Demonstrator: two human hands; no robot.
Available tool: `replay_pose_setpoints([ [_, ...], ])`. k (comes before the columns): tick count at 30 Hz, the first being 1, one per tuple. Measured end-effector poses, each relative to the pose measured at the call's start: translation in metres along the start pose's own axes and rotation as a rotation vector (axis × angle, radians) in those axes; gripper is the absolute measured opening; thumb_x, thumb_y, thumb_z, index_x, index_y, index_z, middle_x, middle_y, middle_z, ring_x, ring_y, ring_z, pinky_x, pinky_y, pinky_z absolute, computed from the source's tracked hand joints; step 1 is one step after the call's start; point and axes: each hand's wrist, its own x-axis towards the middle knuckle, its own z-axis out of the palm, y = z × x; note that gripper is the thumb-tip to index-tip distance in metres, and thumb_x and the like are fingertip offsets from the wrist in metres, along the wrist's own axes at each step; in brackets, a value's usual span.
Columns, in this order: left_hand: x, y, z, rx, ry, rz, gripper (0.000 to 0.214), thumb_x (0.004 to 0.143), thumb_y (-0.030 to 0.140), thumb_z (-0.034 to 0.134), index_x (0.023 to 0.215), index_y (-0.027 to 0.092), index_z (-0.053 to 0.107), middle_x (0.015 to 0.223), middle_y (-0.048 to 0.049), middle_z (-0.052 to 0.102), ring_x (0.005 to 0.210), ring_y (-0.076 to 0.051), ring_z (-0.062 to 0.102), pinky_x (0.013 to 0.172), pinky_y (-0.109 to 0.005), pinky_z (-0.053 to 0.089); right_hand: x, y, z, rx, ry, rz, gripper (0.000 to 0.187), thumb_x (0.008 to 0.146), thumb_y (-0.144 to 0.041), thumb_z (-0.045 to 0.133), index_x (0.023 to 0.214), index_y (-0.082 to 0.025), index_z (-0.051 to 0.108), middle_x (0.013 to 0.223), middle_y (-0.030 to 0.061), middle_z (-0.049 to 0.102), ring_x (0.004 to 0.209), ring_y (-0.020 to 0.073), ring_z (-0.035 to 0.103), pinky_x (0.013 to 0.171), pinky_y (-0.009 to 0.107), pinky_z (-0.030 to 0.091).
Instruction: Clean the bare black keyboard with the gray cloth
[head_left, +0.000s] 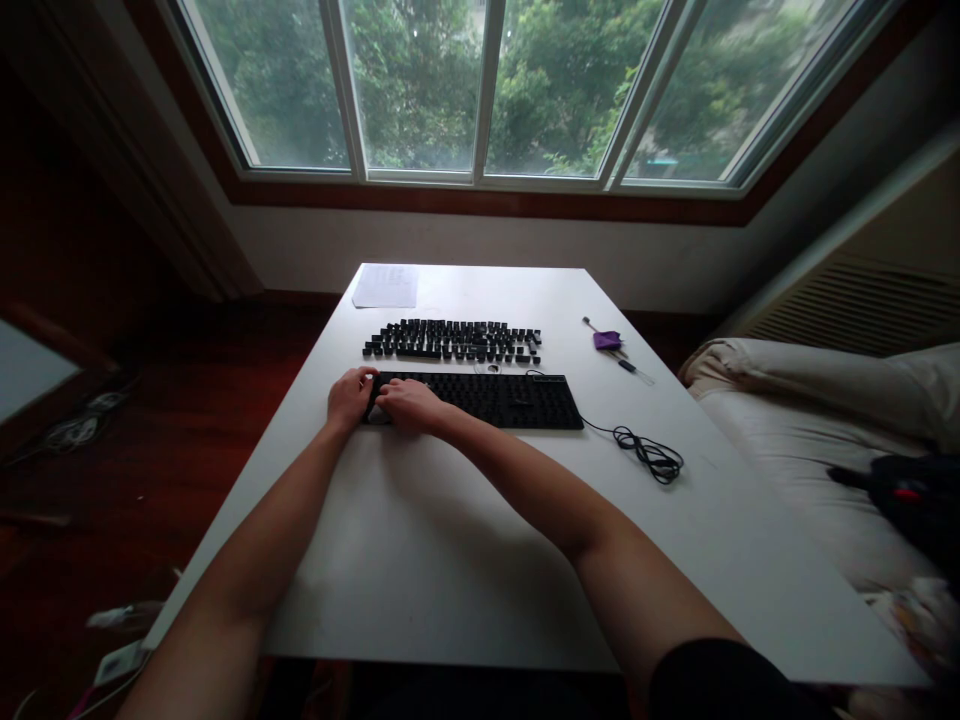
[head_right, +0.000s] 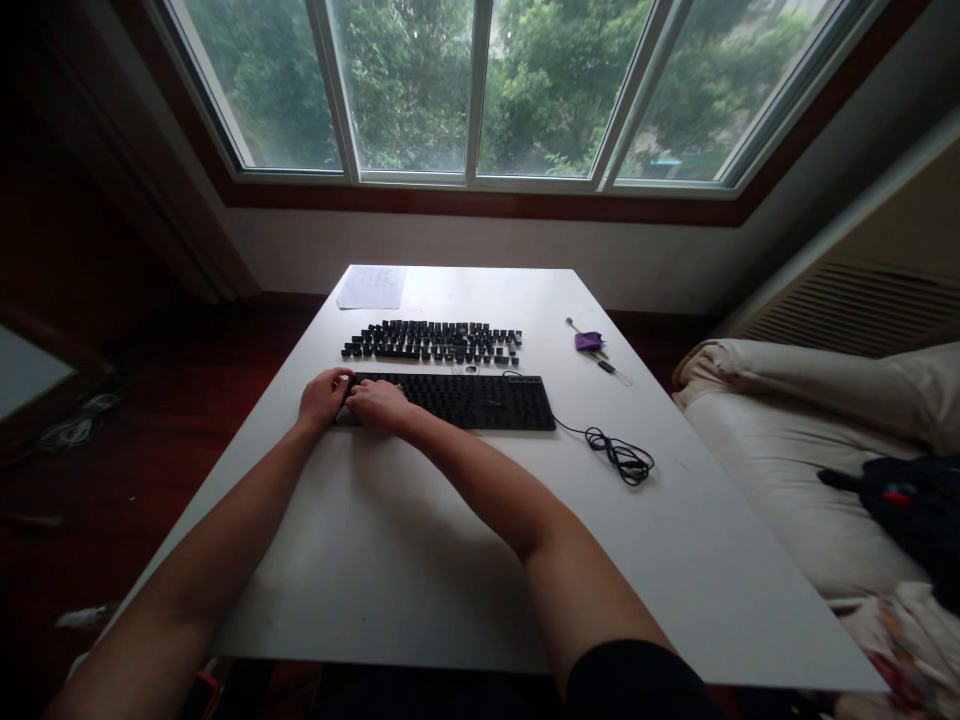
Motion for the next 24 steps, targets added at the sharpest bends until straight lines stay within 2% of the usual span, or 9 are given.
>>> replay_pose_setpoints([
  [4, -0.001, 0.001, 0.000, 0.004, -0.004, -0.002, 0.029, 0.093, 0.024, 0.050, 0.114, 0.027, 0.071, 0.098, -0.0038, 0.070, 0.084, -0.020, 0.063, 0.080, -0.031, 0.047, -0.009, -0.003, 0.000, -0.005, 0.005, -0.016, 0.018, 0.094, -0.017, 0.057, 0.106, -0.018, 0.070, 0.110, 0.0101, 0.068, 0.103, 0.0243, 0.058, 0.080, 0.033, 0.044],
  [9, -0.002, 0.005, -0.003, -0.001, -0.003, -0.006, 0.030, 0.094, 0.025, 0.049, 0.114, 0.027, 0.071, 0.097, -0.0042, 0.070, 0.081, -0.020, 0.063, 0.078, -0.031, 0.046, -0.020, -0.007, -0.003, -0.024, 0.022, -0.136, 0.015, 0.096, -0.018, 0.058, 0.102, -0.020, 0.072, 0.106, 0.0088, 0.067, 0.102, 0.0241, 0.056, 0.079, 0.033, 0.040],
  [13, -0.003, 0.006, -0.004, -0.024, -0.008, -0.018, 0.030, 0.093, 0.025, 0.050, 0.114, 0.026, 0.071, 0.097, -0.0043, 0.070, 0.081, -0.020, 0.063, 0.078, -0.031, 0.047, -0.030, -0.014, -0.003, 0.065, 0.001, -0.230, 0.016, 0.092, -0.020, 0.063, 0.106, -0.023, 0.072, 0.105, 0.0060, 0.067, 0.099, 0.0221, 0.056, 0.077, 0.031, 0.040],
  [16, -0.002, 0.005, -0.004, -0.051, -0.019, -0.034, 0.030, 0.092, 0.026, 0.051, 0.113, 0.026, 0.072, 0.094, -0.0036, 0.070, 0.082, -0.020, 0.063, 0.079, -0.031, 0.047, -0.029, -0.020, -0.003, 0.082, 0.127, -0.125, 0.021, 0.093, -0.019, 0.061, 0.113, -0.021, 0.069, 0.112, 0.0076, 0.066, 0.100, 0.0224, 0.056, 0.082, 0.033, 0.041],
  [19, 0.000, 0.002, -0.005, -0.106, -0.058, -0.054, 0.031, 0.091, 0.027, 0.051, 0.113, 0.025, 0.072, 0.090, -0.0027, 0.071, 0.081, -0.019, 0.063, 0.078, -0.030, 0.048, -0.020, -0.024, -0.001, -0.010, 0.261, 0.014, 0.024, 0.097, -0.016, 0.054, 0.118, -0.018, 0.065, 0.122, 0.0121, 0.064, 0.106, 0.0248, 0.055, 0.085, 0.036, 0.042],
  [21, 0.001, 0.001, -0.005, -0.136, -0.081, -0.057, 0.031, 0.090, 0.029, 0.052, 0.113, 0.025, 0.072, 0.088, -0.0022, 0.070, 0.080, -0.019, 0.063, 0.077, -0.030, 0.048, -0.014, -0.028, 0.002, -0.072, 0.263, 0.032, 0.023, 0.098, -0.015, 0.051, 0.116, -0.016, 0.065, 0.123, 0.0138, 0.063, 0.106, 0.0258, 0.055, 0.085, 0.037, 0.042],
  [24, 0.003, 0.000, -0.004, -0.136, -0.076, -0.048, 0.031, 0.091, 0.029, 0.051, 0.113, 0.024, 0.072, 0.086, -0.0019, 0.070, 0.078, -0.019, 0.062, 0.075, -0.029, 0.047, -0.013, -0.038, 0.009, -0.102, 0.207, -0.025, 0.020, 0.100, -0.015, 0.048, 0.111, -0.014, 0.065, 0.118, 0.0138, 0.064, 0.103, 0.0254, 0.056, 0.084, 0.038, 0.043],
])
